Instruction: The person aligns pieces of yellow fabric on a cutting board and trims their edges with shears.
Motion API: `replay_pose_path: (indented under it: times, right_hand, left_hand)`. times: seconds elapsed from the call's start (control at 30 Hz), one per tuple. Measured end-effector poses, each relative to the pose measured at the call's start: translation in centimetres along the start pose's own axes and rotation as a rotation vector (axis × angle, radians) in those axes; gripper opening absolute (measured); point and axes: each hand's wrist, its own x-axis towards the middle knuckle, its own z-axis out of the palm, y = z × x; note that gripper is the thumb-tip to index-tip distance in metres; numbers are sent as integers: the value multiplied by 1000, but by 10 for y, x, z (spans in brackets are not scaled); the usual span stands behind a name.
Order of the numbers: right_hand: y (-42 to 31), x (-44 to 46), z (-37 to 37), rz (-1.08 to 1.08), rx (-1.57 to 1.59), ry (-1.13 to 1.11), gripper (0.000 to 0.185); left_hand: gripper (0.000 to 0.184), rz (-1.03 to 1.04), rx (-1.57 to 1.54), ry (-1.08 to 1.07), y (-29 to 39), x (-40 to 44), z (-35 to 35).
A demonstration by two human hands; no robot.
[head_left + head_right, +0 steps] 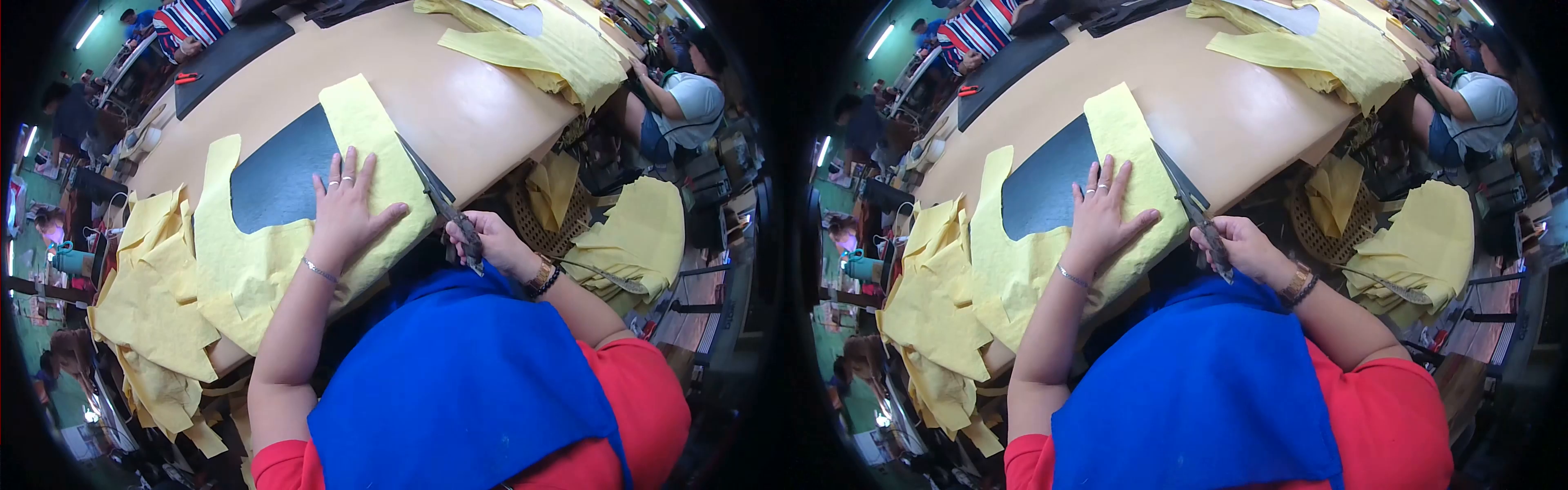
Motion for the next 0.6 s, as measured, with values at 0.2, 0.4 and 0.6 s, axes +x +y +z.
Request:
replay_pose_path:
  times: [0.2, 0.4, 0.6]
  right_hand:
    - [-4, 10, 3, 44, 23, 36, 29]
    - [0, 6, 2, 0, 9, 2, 27]
    - [4, 5, 2, -1, 16, 14, 27]
  left_hand:
    - [98, -5, -58, -7, 10, -12, -3]
    - [94, -3, -41, -10, 12, -11, -4]
    - [78, 15, -33, 32, -10, 30, -7]
